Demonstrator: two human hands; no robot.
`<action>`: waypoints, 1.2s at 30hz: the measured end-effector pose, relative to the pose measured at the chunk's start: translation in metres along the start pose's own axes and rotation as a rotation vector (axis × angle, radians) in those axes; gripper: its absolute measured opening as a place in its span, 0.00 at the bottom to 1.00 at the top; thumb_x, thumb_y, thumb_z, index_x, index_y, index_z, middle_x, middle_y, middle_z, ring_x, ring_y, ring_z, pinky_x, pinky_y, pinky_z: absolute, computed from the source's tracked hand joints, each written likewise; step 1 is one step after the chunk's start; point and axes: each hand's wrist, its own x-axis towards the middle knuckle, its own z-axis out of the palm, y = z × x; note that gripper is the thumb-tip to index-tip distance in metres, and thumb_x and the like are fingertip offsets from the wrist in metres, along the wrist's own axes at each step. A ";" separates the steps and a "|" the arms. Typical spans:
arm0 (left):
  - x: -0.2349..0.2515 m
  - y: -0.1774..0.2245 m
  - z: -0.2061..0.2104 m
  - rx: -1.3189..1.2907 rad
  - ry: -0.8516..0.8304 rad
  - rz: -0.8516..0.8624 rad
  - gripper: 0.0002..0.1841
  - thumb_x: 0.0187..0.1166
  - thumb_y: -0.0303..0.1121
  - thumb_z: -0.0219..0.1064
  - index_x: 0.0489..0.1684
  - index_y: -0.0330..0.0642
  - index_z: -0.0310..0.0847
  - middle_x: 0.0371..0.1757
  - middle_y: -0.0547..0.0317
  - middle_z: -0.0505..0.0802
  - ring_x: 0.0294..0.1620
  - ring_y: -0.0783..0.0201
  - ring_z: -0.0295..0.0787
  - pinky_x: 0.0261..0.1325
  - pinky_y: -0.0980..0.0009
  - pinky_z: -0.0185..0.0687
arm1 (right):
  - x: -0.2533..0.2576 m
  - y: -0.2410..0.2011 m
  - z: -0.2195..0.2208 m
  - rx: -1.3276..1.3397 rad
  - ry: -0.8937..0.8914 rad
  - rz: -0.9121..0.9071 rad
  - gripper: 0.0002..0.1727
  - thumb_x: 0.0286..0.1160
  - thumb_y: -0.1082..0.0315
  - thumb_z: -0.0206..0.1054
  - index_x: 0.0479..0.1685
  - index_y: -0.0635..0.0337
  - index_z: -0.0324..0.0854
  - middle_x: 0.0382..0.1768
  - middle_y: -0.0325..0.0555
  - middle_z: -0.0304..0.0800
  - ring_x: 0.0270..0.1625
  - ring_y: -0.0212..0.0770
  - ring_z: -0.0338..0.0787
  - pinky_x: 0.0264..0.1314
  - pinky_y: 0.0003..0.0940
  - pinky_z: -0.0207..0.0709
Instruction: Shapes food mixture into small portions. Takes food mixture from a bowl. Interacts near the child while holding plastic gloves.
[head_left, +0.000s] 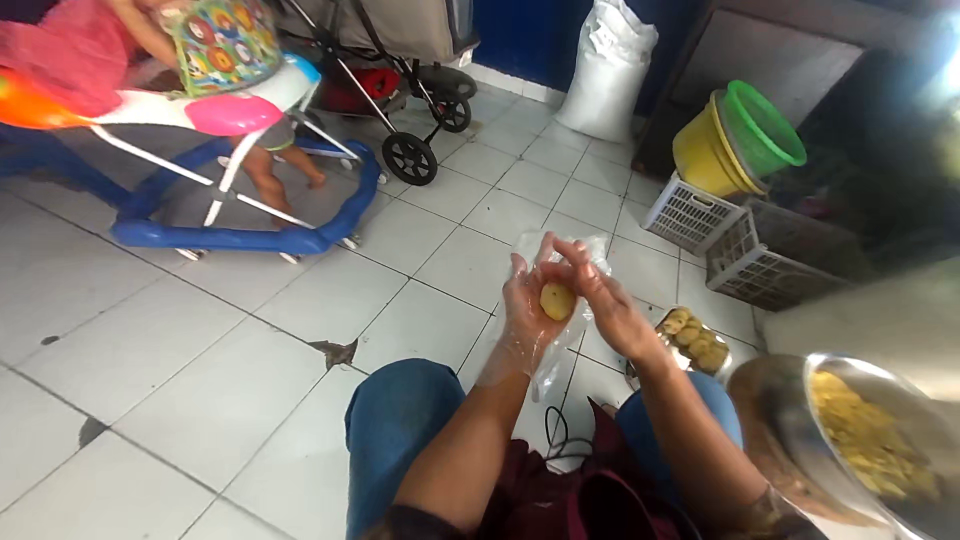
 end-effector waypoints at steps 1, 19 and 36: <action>0.000 0.000 -0.001 0.016 -0.002 0.013 0.40 0.86 0.65 0.19 0.82 0.59 0.67 0.63 0.58 0.90 0.60 0.61 0.90 0.55 0.63 0.88 | 0.000 0.002 0.004 0.017 0.010 -0.022 0.37 0.93 0.47 0.30 0.90 0.60 0.60 0.74 0.49 0.84 0.76 0.35 0.81 0.81 0.40 0.71; -0.015 0.009 -0.019 0.385 -0.010 0.168 0.43 0.79 0.71 0.12 0.94 0.69 0.41 0.92 0.66 0.63 0.90 0.61 0.59 0.85 0.56 0.62 | 0.010 0.033 0.063 -0.218 0.268 -0.221 0.19 0.84 0.73 0.56 0.67 0.73 0.82 0.71 0.65 0.83 0.78 0.58 0.79 0.83 0.51 0.70; 0.012 0.007 0.005 0.318 0.094 0.143 0.45 0.77 0.67 0.06 0.93 0.59 0.39 0.87 0.51 0.64 0.83 0.49 0.66 0.76 0.43 0.68 | -0.008 0.020 -0.034 0.644 0.190 0.334 0.20 0.94 0.66 0.46 0.72 0.67 0.76 0.56 0.53 0.87 0.48 0.36 0.90 0.54 0.33 0.86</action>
